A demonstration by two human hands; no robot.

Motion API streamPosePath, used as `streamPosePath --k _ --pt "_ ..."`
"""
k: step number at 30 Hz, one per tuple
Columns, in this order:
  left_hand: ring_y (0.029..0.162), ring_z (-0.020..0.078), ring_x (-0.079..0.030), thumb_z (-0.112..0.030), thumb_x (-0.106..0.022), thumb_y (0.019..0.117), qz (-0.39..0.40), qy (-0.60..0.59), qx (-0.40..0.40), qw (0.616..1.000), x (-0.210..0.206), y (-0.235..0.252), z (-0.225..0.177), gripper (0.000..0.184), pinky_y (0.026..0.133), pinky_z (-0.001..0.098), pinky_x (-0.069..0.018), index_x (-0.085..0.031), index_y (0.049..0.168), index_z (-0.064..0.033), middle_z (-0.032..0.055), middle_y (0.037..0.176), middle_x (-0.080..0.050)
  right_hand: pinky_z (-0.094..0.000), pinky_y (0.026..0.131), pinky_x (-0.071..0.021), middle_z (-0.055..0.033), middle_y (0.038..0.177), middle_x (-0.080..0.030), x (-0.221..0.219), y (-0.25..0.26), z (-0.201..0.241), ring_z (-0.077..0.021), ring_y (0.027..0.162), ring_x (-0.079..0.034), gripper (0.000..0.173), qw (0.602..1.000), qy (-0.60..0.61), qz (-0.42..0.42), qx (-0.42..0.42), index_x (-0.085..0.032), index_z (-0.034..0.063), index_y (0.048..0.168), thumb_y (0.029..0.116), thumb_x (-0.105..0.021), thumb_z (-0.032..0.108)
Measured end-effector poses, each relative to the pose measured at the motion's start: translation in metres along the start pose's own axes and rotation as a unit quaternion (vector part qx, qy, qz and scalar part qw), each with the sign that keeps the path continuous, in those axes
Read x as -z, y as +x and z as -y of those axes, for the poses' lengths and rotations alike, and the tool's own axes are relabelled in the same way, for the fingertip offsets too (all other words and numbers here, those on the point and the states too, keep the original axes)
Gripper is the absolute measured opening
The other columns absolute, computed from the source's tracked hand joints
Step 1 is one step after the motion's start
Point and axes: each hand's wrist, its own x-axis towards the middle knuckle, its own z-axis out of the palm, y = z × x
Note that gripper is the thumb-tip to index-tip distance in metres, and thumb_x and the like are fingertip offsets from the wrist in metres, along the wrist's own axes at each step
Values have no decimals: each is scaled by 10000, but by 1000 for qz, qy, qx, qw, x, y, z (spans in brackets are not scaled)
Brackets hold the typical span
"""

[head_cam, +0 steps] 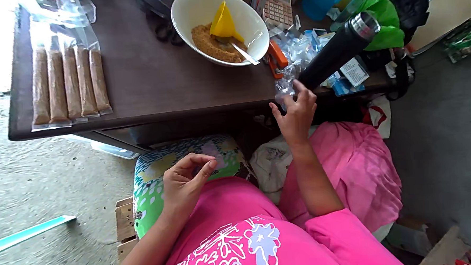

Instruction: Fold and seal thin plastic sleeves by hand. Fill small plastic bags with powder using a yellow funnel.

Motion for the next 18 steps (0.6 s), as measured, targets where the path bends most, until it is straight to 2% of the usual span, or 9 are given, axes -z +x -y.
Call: streamPosePath --k 3,5,8,10,12,14,17,18 --pt "844 48 -701 -141 -715 941 -3 1 -8 1000 3 2 1 51 791 214 -590 -740 979 -118 -61 925 -747 -598 938 -459 -194 1288 -657 -8 4 -7 -413 1187 -595 283 998 6 54 -10 -781 45 948 961 -703 317" --pt "838 45 -699 -138 -712 944 -9 2 -10 1000 5 3 1 54 787 209 -588 -737 985 -115 -65 924 -746 -601 932 -474 -219 1182 -680 -9 6 -9 -417 1104 -630 323 997 6 66 -35 -774 5 975 983 -676 313" --pt "831 44 -700 -124 -712 939 -14 -2 -8 1000 6 5 1 54 782 205 -588 -734 987 -110 -62 919 -748 -607 907 -494 -271 1126 -654 -8 11 -11 -443 1057 -639 405 994 11 67 -87 -742 -45 1025 969 -697 353" --pt "830 43 -699 -127 -712 937 -13 0 -5 1000 5 6 1 50 781 203 -586 -735 979 -113 -63 916 -746 -591 906 -500 -281 1117 -650 -14 15 -13 -443 1043 -642 333 992 29 72 -100 -747 -50 1048 994 -672 270" --pt "833 44 -700 -126 -713 932 -12 3 -1 1000 5 8 0 46 784 202 -586 -736 971 -116 -67 917 -746 -566 937 -524 -288 1130 -648 -20 18 -14 -444 1057 -650 213 989 49 92 -106 -740 -59 1106 999 -620 81" --pt "834 41 -698 -118 -711 930 -12 -4 3 1000 4 9 0 45 786 201 -585 -735 968 -121 -73 918 -743 -585 939 -517 -304 1164 -613 -17 20 -11 -466 1081 -629 240 984 60 128 -110 -708 -70 1178 991 -565 -24" --pt "829 38 -697 -116 -716 930 -13 -15 5 1000 5 9 1 48 778 201 -586 -735 973 -123 -74 919 -743 -612 867 -526 -290 1227 -572 -11 21 -5 -462 1048 -631 342 976 25 176 -123 -657 -19 1311 989 -544 -36" --pt "825 36 -696 -114 -714 930 -14 -15 7 1000 6 9 1 49 773 200 -585 -733 974 -121 -74 916 -742 -628 859 -521 -296 1233 -570 -12 22 -4 -470 1046 -633 330 976 4 181 -124 -646 -34 1307 994 -547 -21"
